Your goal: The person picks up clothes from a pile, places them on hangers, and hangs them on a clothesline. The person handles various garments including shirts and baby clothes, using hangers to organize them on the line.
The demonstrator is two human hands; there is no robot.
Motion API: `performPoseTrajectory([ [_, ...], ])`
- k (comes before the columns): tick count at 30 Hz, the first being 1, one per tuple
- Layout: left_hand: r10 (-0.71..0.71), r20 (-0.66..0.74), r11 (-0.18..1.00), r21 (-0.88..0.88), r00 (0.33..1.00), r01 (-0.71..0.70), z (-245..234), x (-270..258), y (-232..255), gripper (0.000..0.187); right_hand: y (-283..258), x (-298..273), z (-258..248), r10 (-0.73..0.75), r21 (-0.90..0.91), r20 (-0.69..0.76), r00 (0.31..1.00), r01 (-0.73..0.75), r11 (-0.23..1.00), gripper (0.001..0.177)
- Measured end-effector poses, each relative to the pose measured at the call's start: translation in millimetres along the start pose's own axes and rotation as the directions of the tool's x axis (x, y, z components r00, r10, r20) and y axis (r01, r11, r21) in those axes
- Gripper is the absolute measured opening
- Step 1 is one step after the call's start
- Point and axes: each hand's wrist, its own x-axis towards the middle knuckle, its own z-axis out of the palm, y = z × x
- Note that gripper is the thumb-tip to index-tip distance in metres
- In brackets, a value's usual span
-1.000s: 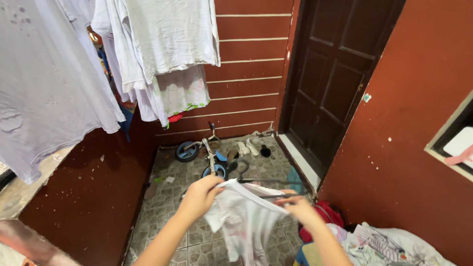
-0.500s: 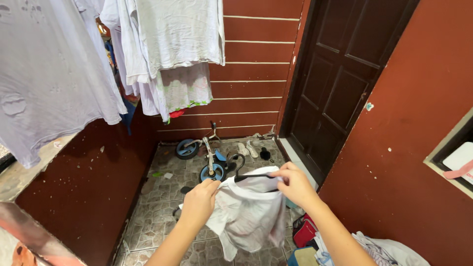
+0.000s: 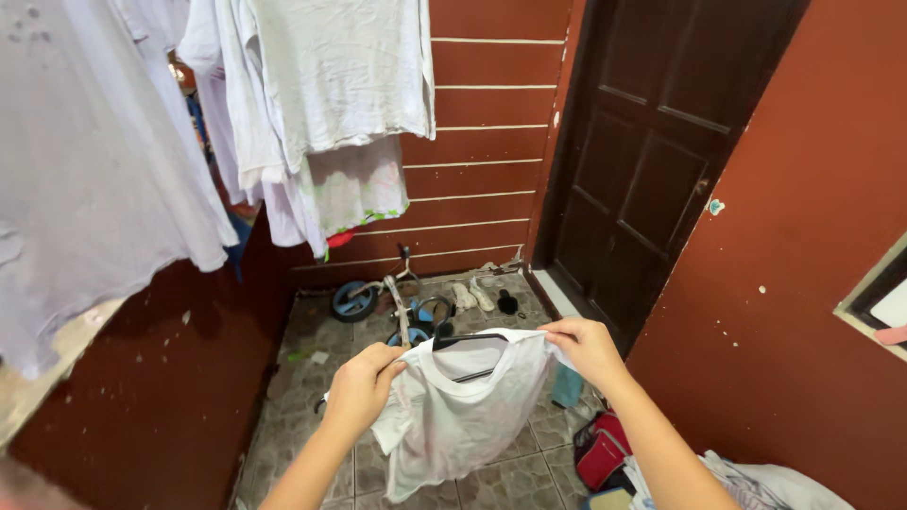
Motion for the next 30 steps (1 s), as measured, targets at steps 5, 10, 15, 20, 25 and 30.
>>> performPoseTrajectory([
  [5,0.004,0.061,1.000,0.012,0.998,-0.005,-29,39,-32,0.017,-24,27,9,-0.041,0.246,-0.078,0.996,0.059,0.967,0.026],
  [10,0.009,0.028,0.999,-0.036,1.000,-0.008,-49,72,-62,0.017,-71,51,36,-0.203,0.087,0.029,0.979,0.199,0.976,0.024],
  [15,0.170,0.022,0.984,-0.053,0.985,-0.169,-60,101,-83,0.016,-107,75,73,-0.382,-0.148,0.013,0.924,0.380,0.913,0.022],
  [20,0.200,0.066,0.977,-0.082,0.978,-0.195,-75,134,-100,0.017,-119,93,67,-0.238,0.091,0.083,0.968,0.230,0.969,0.030],
  [25,0.228,0.084,0.965,-0.152,0.970,-0.214,-95,166,-109,0.022,-102,103,70,-0.134,0.338,0.124,0.983,0.085,0.937,0.017],
  [30,0.391,-0.099,0.920,0.012,0.915,-0.391,-112,190,-126,0.026,-99,117,63,-0.013,0.602,0.047,0.999,-0.018,0.798,0.016],
])
